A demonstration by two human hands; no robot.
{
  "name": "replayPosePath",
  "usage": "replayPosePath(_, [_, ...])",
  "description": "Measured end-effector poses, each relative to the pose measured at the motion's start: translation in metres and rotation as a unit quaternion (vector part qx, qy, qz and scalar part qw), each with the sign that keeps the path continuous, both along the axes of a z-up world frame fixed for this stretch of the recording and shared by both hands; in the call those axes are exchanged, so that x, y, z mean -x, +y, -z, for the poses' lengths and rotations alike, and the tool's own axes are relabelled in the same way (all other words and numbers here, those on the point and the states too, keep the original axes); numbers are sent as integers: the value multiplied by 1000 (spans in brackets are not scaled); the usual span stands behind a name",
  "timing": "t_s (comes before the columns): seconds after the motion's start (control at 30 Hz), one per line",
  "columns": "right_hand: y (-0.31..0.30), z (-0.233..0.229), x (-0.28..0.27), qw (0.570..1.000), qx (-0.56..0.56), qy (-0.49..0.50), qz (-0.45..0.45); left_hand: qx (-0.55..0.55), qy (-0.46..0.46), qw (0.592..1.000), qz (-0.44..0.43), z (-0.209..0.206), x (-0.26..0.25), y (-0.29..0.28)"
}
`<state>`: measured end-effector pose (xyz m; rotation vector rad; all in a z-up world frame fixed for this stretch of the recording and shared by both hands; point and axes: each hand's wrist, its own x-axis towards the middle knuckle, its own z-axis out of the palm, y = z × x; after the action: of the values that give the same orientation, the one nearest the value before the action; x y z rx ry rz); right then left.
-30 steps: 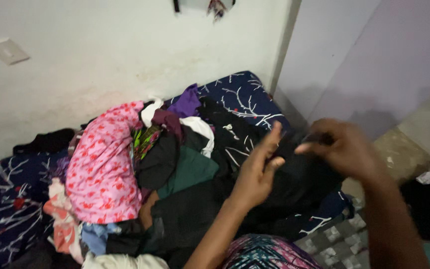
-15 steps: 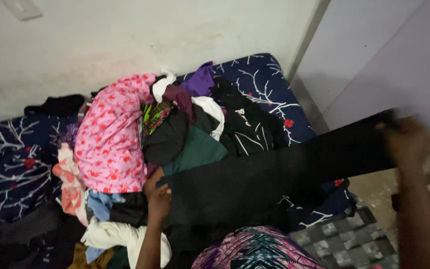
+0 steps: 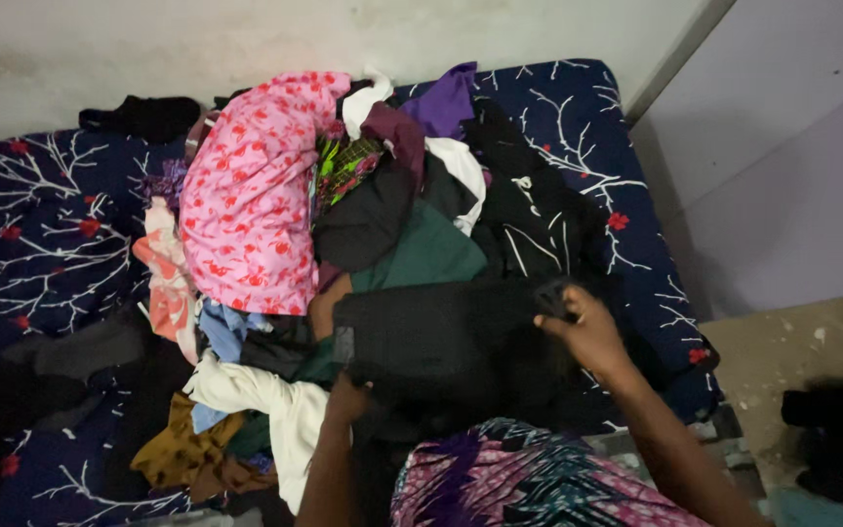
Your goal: The person picks up and folds a pair of black pants from a laundry pile, places them on a wardrobe shelf, and then begins folding a pair of green pants.
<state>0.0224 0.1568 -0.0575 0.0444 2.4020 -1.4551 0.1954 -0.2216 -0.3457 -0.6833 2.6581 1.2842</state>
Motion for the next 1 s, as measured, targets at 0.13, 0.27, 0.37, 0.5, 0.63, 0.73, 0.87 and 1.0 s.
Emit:
replayPosePath(0.13, [-10, 1, -12, 997, -1, -41, -63, -29, -126, 992, -4, 6, -3, 5])
replayPosePath(0.27, [-12, 2, -20, 995, 5, -88, -52, -35, -101, 994, -16, 10, -4, 1])
replayPosePath(0.37, [-17, -7, -21, 996, 14, -86, -19, -106, -82, 980, -150, 15, -5, 4])
replayPosePath(0.5, [-24, -16, -25, 987, 102, -124, 2, 51, -150, 986, -58, 17, 2, -4])
replayPosePath(0.63, [-27, -14, -31, 985, 106, -135, 6, 69, -105, 992, -28, 25, 14, -10])
replayPosePath(0.73, [-29, -11, -33, 987, 70, -143, 1, 21, -133, 990, -46, 31, 29, -18])
replayPosePath(0.87, [-27, -10, -35, 985, 56, -166, -6, -34, -143, 986, -80, 39, 41, -27])
replayPosePath(1.0, [-24, -1, -34, 983, 29, -182, 0, -125, -131, 982, -59, 45, 44, -33])
